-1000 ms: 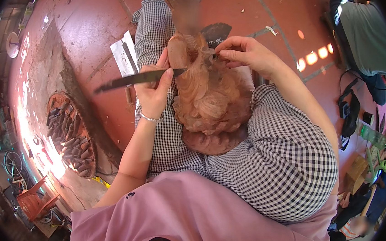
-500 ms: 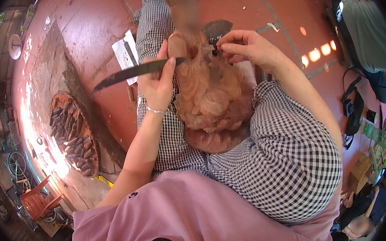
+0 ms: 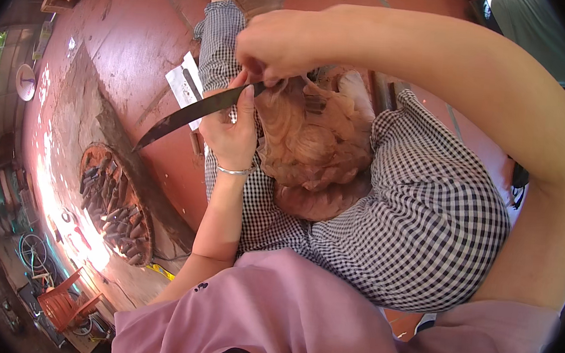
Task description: The person sits on the floor and carves a piece of wood using a knife. They hold the wood with one hand and carefully shape it with the other, occasionally adjusting their grip and the wood's position.
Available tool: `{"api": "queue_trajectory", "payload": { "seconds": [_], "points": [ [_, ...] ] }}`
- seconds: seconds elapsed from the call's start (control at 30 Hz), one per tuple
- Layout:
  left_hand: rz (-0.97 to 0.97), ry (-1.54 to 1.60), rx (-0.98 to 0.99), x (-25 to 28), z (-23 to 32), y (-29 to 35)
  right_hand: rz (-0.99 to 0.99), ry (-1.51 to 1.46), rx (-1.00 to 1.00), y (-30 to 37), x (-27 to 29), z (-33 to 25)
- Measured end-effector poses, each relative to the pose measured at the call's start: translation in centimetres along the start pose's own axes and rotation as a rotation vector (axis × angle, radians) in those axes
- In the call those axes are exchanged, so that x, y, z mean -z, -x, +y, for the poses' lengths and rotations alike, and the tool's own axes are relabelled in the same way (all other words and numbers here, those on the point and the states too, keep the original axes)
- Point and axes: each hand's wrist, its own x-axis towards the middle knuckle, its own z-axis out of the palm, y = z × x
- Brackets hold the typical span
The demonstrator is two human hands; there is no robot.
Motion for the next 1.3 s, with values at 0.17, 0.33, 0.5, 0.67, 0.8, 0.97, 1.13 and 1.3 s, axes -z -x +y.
{"api": "queue_trajectory", "payload": {
  "seconds": [0.17,0.33,0.5,0.67,0.8,0.97,1.13,1.3],
  "points": [
    [0.007,-0.107,0.061,0.5,0.1,0.3,-0.016,0.264,0.084,-2.9,-1.6,-0.6],
    [-0.049,-0.195,-0.043,0.6,1.2,0.5,-0.009,0.287,0.165,-3.4,-2.2,-0.8],
    [-0.049,-0.181,-0.01,0.7,1.0,0.7,-0.168,0.329,0.101,-4.1,-1.0,-1.9],
    [0.028,0.026,0.09,0.0,-0.2,0.6,-0.119,0.322,0.125,-4.5,-0.5,-2.3],
    [0.036,0.001,0.05,0.2,-0.8,1.0,-0.122,0.317,0.135,-4.4,-0.3,-2.6],
    [0.22,0.151,0.064,-0.6,-1.5,2.0,-0.182,0.445,0.136,-5.2,-0.9,-3.8],
    [0.243,0.137,0.111,-0.3,-1.6,1.2,-0.144,0.461,0.126,-5.8,-0.9,-3.6],
    [0.225,0.307,0.164,-0.2,-1.9,3.9,-0.228,0.466,0.087,-4.9,-1.4,-5.6]
  ]
}}
